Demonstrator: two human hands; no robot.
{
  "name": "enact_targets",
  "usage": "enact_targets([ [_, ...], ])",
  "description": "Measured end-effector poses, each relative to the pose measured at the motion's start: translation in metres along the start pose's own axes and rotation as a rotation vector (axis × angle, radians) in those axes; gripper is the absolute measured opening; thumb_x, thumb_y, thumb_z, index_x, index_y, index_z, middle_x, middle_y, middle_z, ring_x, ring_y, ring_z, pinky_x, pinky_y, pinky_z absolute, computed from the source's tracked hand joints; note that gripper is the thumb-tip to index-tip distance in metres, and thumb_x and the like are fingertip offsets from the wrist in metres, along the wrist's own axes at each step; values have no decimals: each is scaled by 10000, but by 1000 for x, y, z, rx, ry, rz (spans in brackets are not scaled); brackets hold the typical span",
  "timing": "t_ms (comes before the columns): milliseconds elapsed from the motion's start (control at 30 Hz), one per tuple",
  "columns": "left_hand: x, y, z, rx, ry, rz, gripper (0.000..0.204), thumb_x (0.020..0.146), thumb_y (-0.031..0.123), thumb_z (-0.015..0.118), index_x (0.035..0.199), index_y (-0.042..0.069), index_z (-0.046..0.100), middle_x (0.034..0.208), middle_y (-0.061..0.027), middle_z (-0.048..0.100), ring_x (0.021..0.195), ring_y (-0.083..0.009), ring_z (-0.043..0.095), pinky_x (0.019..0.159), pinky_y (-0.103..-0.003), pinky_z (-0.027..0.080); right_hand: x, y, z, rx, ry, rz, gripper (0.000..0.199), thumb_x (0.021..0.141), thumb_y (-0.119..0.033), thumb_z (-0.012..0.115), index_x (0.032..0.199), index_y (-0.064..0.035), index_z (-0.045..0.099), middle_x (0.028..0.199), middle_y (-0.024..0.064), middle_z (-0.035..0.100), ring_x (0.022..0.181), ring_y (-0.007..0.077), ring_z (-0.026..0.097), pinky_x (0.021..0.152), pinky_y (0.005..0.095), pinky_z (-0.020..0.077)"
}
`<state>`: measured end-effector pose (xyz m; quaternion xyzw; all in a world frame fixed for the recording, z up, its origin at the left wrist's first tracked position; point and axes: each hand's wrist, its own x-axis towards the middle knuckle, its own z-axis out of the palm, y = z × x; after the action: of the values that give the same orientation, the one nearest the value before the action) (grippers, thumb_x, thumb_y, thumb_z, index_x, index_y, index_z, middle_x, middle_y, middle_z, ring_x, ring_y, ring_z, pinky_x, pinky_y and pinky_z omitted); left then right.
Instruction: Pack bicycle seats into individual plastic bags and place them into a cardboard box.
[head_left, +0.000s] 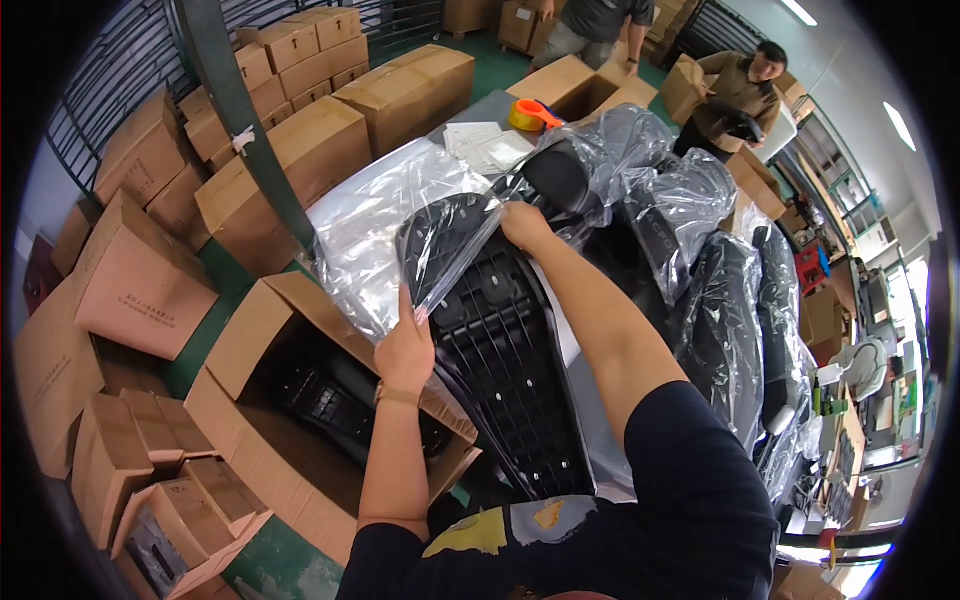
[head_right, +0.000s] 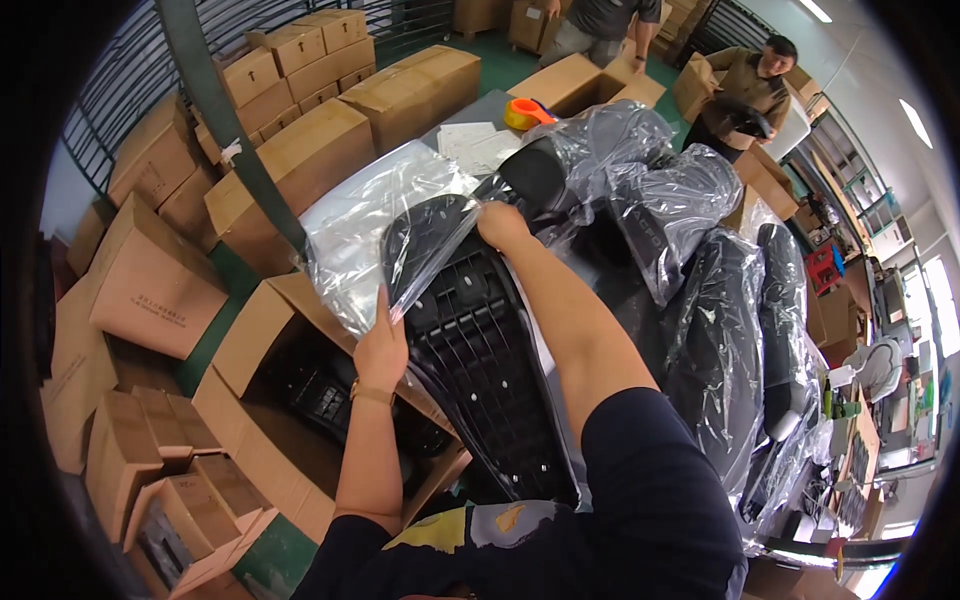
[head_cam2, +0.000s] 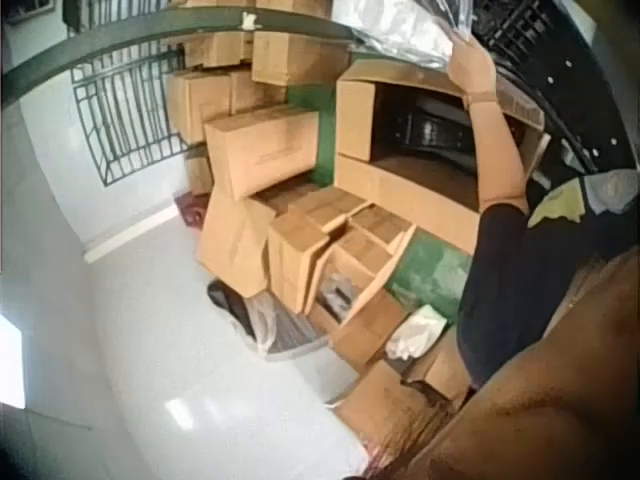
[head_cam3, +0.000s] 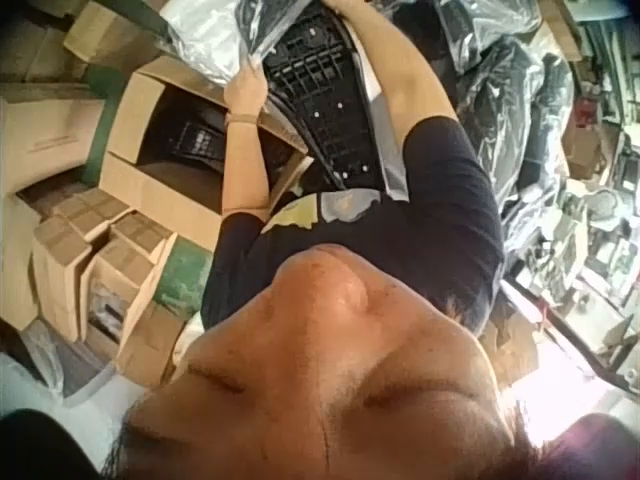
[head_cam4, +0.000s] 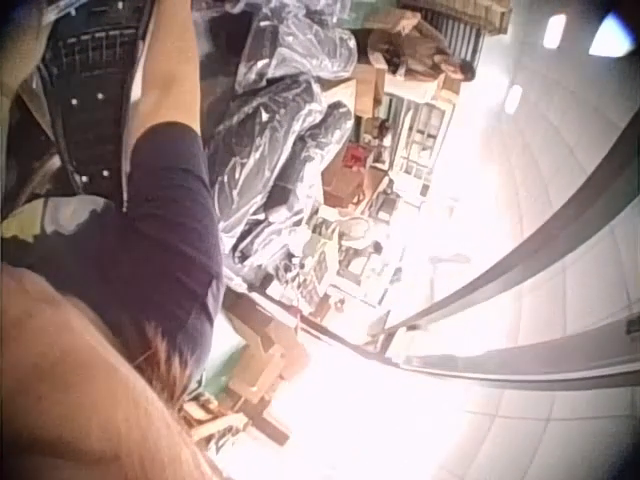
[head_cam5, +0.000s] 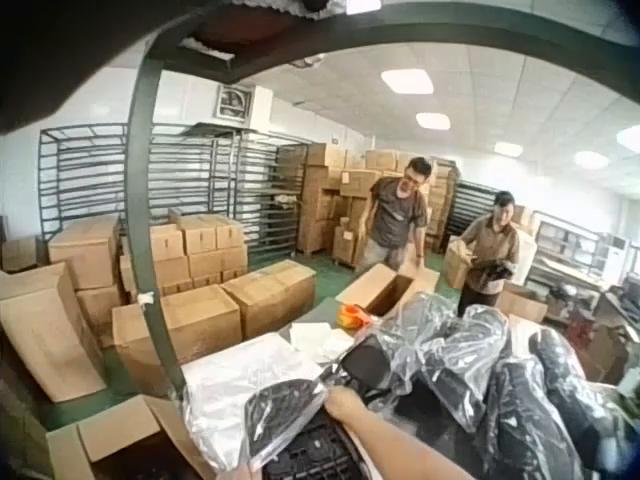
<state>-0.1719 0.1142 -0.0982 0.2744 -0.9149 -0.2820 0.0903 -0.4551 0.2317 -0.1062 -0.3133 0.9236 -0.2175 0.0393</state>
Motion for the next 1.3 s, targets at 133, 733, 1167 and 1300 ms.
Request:
enact_targets([
  [133, -17, -28, 15, -195, 182, -19, 441, 948, 319, 380, 1340, 119, 416, 985, -200, 590, 915, -346, 571, 804, -440, 440, -79, -25, 1, 203, 22, 64, 503, 934, -438, 344, 998, -22, 619, 998, 261, 601, 984, 415, 557, 839, 468, 436],
  [733, -65, 9, -21, -465, 108, 597, 220, 875, 25, 525, 1070, 28, 626, 897, -125, 641, 782, -226, 617, 705, -301, 478, -458, -33, 26, 1411, -490, 776, 599, 747, -219, 726, 1270, -133, 446, 1068, 77, 582, 899, 196, 595, 651, 375, 548],
  [1167, -187, 67, -88, -548, -521, 1157, 160, 827, 32, 586, 973, 40, 652, 726, -95, 621, 603, -245, 575, 566, -314, 456, -452, -133, -1, 1312, 134, 442, 617, 791, -91, 646, 1352, -36, 395, 1060, 61, 604, 914, 105, 547, 833, 261, 452],
  [1300, -192, 72, -124, -455, -881, 1166, 319, 790, 59, 636, 1104, 36, 584, 894, -137, 603, 722, -240, 590, 636, -298, 461, -469, -144, -11, 1467, 181, 455, 569, 791, 0, 608, 1328, -10, 421, 1015, 71, 618, 894, 106, 564, 833, 234, 453],
])
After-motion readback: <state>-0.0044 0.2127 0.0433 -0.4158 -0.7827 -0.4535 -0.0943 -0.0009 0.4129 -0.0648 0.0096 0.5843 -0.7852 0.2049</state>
